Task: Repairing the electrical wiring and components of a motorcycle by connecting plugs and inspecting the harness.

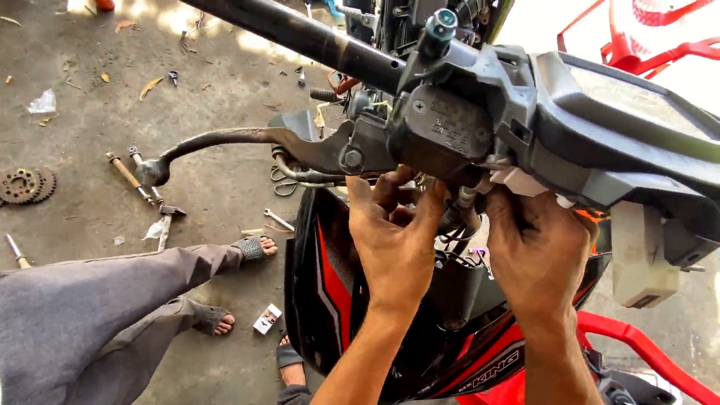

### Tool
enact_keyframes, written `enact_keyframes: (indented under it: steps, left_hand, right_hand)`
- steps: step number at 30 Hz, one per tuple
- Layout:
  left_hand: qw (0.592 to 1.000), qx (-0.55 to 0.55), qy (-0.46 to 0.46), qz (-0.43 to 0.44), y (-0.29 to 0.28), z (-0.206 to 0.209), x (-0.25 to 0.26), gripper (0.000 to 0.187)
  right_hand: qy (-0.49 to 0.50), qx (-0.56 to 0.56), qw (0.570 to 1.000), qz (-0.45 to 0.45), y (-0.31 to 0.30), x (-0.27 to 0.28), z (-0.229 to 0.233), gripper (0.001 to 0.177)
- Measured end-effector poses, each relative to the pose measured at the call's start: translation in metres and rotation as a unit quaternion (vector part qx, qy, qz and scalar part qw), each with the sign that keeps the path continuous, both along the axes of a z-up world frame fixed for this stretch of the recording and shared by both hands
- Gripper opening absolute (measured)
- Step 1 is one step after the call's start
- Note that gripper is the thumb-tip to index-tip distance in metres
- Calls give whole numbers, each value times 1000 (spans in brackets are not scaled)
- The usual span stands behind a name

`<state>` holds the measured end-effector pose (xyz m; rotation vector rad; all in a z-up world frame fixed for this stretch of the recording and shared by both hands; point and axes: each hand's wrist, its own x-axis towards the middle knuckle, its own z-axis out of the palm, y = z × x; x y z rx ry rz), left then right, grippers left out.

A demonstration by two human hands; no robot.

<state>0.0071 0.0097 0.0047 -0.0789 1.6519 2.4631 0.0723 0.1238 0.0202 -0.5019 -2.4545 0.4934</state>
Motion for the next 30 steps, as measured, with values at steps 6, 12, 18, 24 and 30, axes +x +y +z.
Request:
enact_keyframes:
  steps: [6, 12, 18, 24, 30]
  left_hand:
    - [998, 61, 8, 11, 5, -12, 7, 40]
    - [991, 133, 23, 4, 6, -29, 8, 47]
    - [976, 216, 15, -20, 2, -37, 6, 48]
    - [971, 239, -15, -24, 4, -39, 7, 44]
    - [972, 232, -15, -30, 2, -38, 6, 40]
  right_hand:
    - [1, -44, 999, 6, -10, 1, 7, 6]
    - [1, 5, 1000, 20, -5, 5, -2, 9]
    - [18, 45, 996, 78, -16, 6, 2, 14]
    - [-58, -1, 997, 54, -17, 10, 7, 20]
    - [-119, -45, 992, 23, -16, 7, 13, 24]
